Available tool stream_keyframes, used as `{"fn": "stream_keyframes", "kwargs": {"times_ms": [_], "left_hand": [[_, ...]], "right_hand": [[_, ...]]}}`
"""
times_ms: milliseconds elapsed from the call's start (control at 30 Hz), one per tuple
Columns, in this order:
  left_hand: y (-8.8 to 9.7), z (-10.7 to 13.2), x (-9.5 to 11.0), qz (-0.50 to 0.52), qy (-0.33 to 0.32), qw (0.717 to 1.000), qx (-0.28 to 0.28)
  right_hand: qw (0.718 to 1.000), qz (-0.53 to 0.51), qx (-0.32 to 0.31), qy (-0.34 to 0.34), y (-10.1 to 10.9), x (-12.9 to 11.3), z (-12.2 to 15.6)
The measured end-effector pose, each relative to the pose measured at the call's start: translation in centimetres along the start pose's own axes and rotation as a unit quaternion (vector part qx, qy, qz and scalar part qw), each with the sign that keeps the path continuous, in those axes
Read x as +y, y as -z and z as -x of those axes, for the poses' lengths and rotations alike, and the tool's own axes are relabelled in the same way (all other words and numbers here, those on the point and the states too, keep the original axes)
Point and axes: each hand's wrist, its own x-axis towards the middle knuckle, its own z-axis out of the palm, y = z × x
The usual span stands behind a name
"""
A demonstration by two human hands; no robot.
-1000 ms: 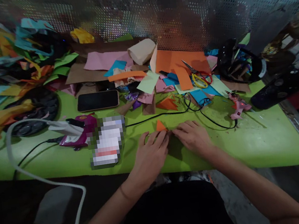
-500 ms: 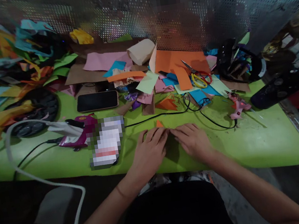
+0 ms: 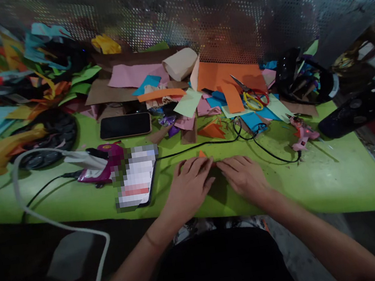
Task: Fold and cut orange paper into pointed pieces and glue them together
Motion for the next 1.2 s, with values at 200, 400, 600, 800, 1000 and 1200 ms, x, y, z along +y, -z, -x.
{"fn": "stream_keyframes", "kwargs": {"times_ms": [200, 400, 600, 800, 1000, 1200], "left_hand": [[1.3, 1.8, -0.4, -0.002, 0.034, 0.999, 0.027], [0.5, 2.1, 0.2, -0.018, -0.019, 1.0, -0.002], [0.2, 1.0, -0.3, -0.023, -0.022, 0.999, -0.016], [0.1, 0.1, -0.8, -0.013, -0.016, 1.0, -0.01], [-0.3, -0.5, -1.1, -0.004, -0.01, 1.0, -0.005], [-0.1, -0.1, -1.5, -0.005, -0.013, 1.0, 0.008]], "right_hand": [[1.0, -0.002, 0.002, -0.007, -0.3, 0.1, -0.1], [1.0, -0.007, 0.001, -0.009, -0.1, 0.1, -0.3], [1.0, -0.001, 0.004, -0.018, -0.2, 0.3, -0.8], [1.0, 0.003, 0.017, -0.01, 0.2, 0.0, -0.9], [1.0, 0.025, 0.003, 0.003, 0.1, -0.2, -1.2], [1.0, 0.027, 0.003, -0.001, -0.4, 0.3, -1.8]]}}
